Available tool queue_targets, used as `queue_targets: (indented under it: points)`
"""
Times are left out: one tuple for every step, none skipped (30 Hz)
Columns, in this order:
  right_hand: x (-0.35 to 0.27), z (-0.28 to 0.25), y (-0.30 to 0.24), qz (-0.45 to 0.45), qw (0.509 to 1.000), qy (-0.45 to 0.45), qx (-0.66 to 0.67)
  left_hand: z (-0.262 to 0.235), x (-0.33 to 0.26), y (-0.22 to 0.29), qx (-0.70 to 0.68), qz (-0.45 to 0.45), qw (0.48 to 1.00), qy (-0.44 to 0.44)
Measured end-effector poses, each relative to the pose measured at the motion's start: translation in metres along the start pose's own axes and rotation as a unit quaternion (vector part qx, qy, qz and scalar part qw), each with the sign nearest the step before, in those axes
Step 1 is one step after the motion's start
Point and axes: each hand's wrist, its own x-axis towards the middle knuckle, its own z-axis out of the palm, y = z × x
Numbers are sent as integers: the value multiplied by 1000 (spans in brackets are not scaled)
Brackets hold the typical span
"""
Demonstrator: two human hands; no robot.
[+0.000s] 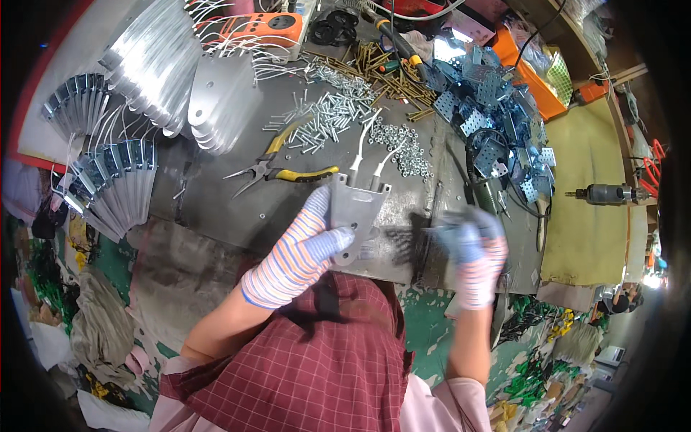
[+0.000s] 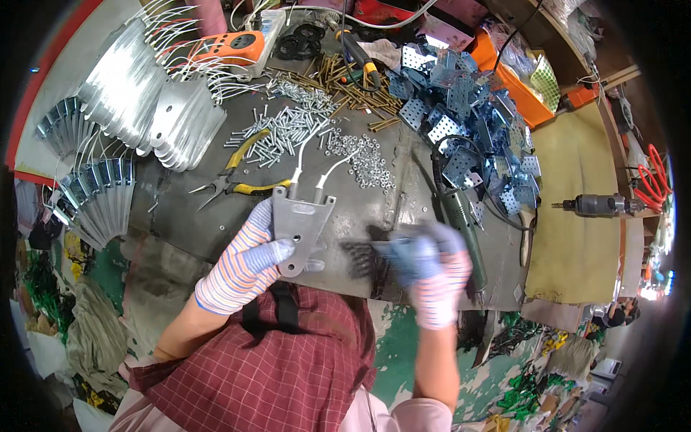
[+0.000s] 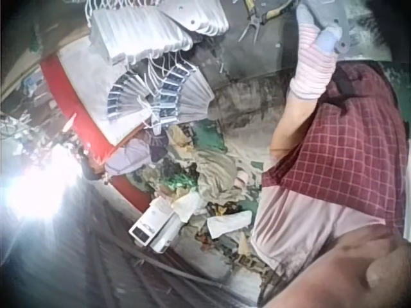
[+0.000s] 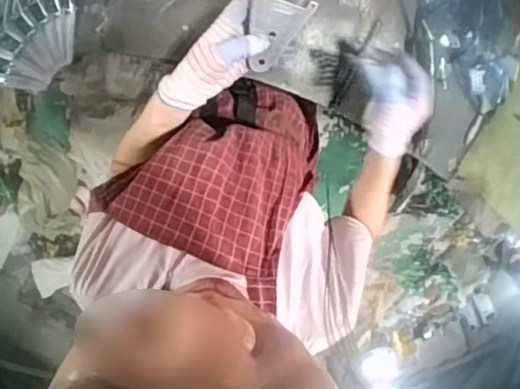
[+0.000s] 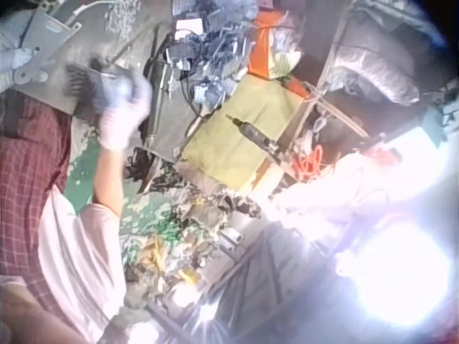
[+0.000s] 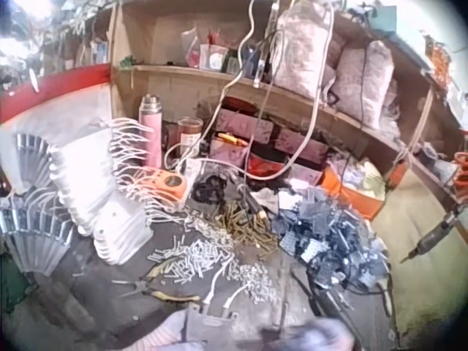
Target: Assembling small metal components using a power screwdriver and screws.
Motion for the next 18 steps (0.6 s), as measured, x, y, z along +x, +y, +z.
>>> queue_targets:
  points:
    - [-8, 18, 17, -38, 999, 4, -32, 2, 2, -2, 15, 2, 1000, -9]
    - [-7, 27, 33, -151, 974, -17, -167, 4, 2, -2, 20, 12, 1000, -6]
    - [-3, 35, 42, -259, 920, -40, -292, 4, 1, -3, 20, 12, 1000, -2]
    - [-2, 40, 36, -311, 882, -75, -346, 1, 2, -6, 53, 18, 998, 9]
    - [-1, 44, 28, -361, 837, -109, -397, -3, 3, -8, 85, 24, 996, 19]
    - [-2, 46, 27, -373, 820, -112, -419, -9, 4, -12, 84, 24, 996, 20]
    - [-2, 45, 26, -373, 819, -114, -420, -14, 7, -17, 79, 27, 996, 30]
    - [-3, 43, 24, -352, 834, -96, -414, -17, 8, -19, 73, 30, 996, 40]
    - [-5, 41, 22, -330, 847, -79, -409, -17, 9, -18, 70, 30, 996, 40]
    - [-14, 37, 19, -284, 873, -55, -393, -17, 7, -19, 81, 27, 995, 49]
    - [-24, 32, 13, -254, 885, -61, -386, -17, 6, -18, 92, 23, 994, 56]
    - [-31, 34, 2, -235, 873, -102, -415, -17, 5, -19, 90, 23, 994, 59]
    - [-38, 39, -7, -215, 859, -137, -444, -15, 6, -20, 83, 29, 995, 55]
    - [-45, 46, -2, -216, 826, -120, -506, -14, 6, -21, 76, 34, 995, 51]
    - [-48, 49, 8, -219, 834, -91, -498, -13, 6, -20, 75, 32, 995, 49]
    - [-48, 48, 16, -218, 850, -81, -472, -12, 7, -19, 116, 43, 992, 28]
    - [-47, 46, 19, -216, 866, -70, -446, -11, 7, -16, 157, 54, 986, 8]
    - [-46, 45, 17, -178, 894, -72, -404, -8, 7, -13, 156, 54, 986, 8]
